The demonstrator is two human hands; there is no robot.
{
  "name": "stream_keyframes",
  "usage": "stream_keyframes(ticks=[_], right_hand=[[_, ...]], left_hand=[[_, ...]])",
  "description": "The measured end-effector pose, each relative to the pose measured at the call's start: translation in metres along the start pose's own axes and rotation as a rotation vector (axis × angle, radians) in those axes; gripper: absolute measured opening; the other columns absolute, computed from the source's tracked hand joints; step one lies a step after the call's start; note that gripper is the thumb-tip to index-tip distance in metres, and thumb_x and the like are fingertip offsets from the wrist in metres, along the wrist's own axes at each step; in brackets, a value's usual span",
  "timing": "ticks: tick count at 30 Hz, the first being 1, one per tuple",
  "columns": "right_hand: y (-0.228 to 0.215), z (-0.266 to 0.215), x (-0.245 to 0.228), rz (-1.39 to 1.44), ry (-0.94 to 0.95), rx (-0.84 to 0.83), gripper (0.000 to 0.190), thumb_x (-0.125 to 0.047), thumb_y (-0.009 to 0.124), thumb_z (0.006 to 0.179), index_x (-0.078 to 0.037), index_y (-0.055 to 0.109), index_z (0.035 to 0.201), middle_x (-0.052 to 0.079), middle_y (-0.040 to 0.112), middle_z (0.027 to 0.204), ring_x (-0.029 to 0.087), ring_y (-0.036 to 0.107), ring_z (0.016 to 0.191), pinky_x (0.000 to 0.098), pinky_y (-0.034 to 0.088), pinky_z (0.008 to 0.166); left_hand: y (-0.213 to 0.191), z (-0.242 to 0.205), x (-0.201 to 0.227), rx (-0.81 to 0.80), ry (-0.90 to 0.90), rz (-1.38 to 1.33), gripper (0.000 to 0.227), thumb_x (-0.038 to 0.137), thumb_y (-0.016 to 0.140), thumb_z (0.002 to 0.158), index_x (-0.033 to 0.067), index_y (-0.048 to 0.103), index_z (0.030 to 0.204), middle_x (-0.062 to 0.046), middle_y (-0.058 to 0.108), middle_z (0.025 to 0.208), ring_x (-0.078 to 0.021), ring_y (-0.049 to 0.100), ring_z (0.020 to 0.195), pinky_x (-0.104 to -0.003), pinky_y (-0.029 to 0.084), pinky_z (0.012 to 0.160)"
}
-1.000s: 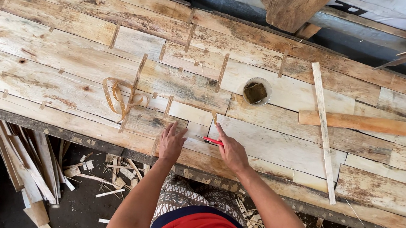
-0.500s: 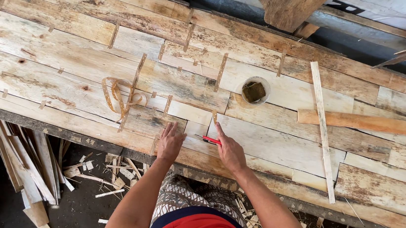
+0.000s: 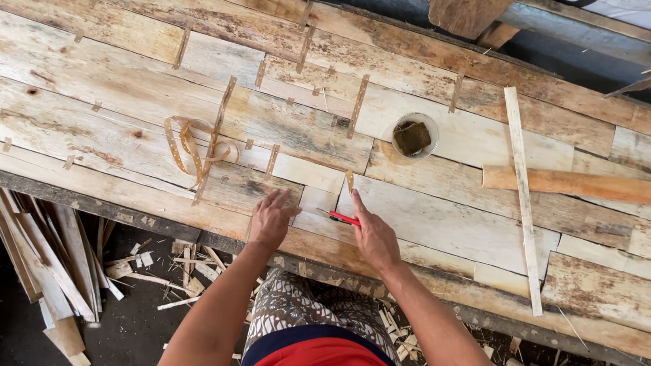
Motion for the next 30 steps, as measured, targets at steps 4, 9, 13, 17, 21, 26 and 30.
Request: stream_keyframes(ticks=[4,9,13,17,21,26,30], right_hand=[[-0.003,0.0,-0.003,0.07,0.051,-0.01,0.089,-0.01,0.07,0.094,-0.021,0.015,0.164,0.008,0.076,0.113,0.021,0.074,0.087,0.0314,0.065,0.069],[-0.002,-0.003,0.002,0.22,0.109,0.12,0.095,-0.008,0.074,0.091,-0.016,0.014,0.165,0.011,0.076,0.107,0.023,0.075,0.089,0.0333,0.066,0.077],[-0.011,-0.002,-0.007,0.338,0.193,0.179,0.096,-0.005,0.073,0.09,-0.015,0.015,0.165,0.01,0.076,0.104,0.024,0.075,0.091,0.037,0.062,0.084],[-0.006,-0.002,-0.001,0.488,0.407,0.189,0.097,-0.006,0.072,0.091,-0.013,0.011,0.166,0.008,0.075,0.105,0.021,0.074,0.092,0.0357,0.06,0.085],[0.0,-0.001,0.006,0.519,0.428,0.223,0.098,-0.006,0.072,0.093,-0.012,0.008,0.166,0.009,0.073,0.106,0.018,0.071,0.092,0.0339,0.058,0.086],[0.013,0.006,0.018,0.59,0.467,0.244,0.097,-0.006,0.072,0.093,-0.013,0.008,0.166,0.01,0.074,0.104,0.017,0.069,0.091,0.0326,0.055,0.088],[0.019,0.011,0.024,0.595,0.504,0.263,0.099,-0.006,0.072,0.093,-0.013,0.006,0.167,0.009,0.075,0.106,0.017,0.069,0.092,0.0317,0.054,0.089]], left_hand=[[-0.004,0.0,0.0,-0.002,0.027,-0.013,0.029,0.014,0.066,0.092,0.0302,0.082,0.11,-0.006,0.051,0.156,-0.0306,0.04,0.148,-0.05,0.035,0.117],[-0.004,-0.002,0.001,0.005,0.04,-0.027,0.022,0.027,0.069,0.09,0.0285,0.081,0.108,-0.009,0.047,0.157,-0.0328,0.036,0.147,-0.052,0.033,0.114],[0.005,-0.003,-0.003,0.039,0.071,-0.026,0.021,0.028,0.069,0.093,0.029,0.081,0.109,-0.008,0.047,0.157,-0.0326,0.037,0.147,-0.052,0.033,0.115],[0.013,0.0,-0.004,0.037,0.01,-0.03,0.021,0.03,0.07,0.093,0.0231,0.077,0.111,-0.004,0.05,0.156,-0.0299,0.038,0.147,-0.051,0.033,0.115],[0.016,0.001,-0.009,0.054,0.025,-0.027,0.033,0.031,0.07,0.093,0.014,0.068,0.121,-0.005,0.05,0.154,-0.0307,0.04,0.145,-0.052,0.033,0.114],[0.013,-0.001,-0.005,0.077,0.037,-0.013,0.027,0.029,0.07,0.093,0.0144,0.068,0.116,-0.006,0.051,0.154,-0.0316,0.04,0.146,-0.051,0.033,0.114],[0.014,-0.003,-0.005,0.143,0.064,-0.028,0.023,0.028,0.071,0.092,0.0145,0.069,0.111,-0.007,0.053,0.152,-0.0329,0.042,0.144,-0.051,0.034,0.113]])
Point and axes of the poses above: each hand's wrist, its own z-axis towards the middle knuckle, its own y-axis out of the palm, x = y × z, the point moved 1 cm from there along z, towards the middle knuckle
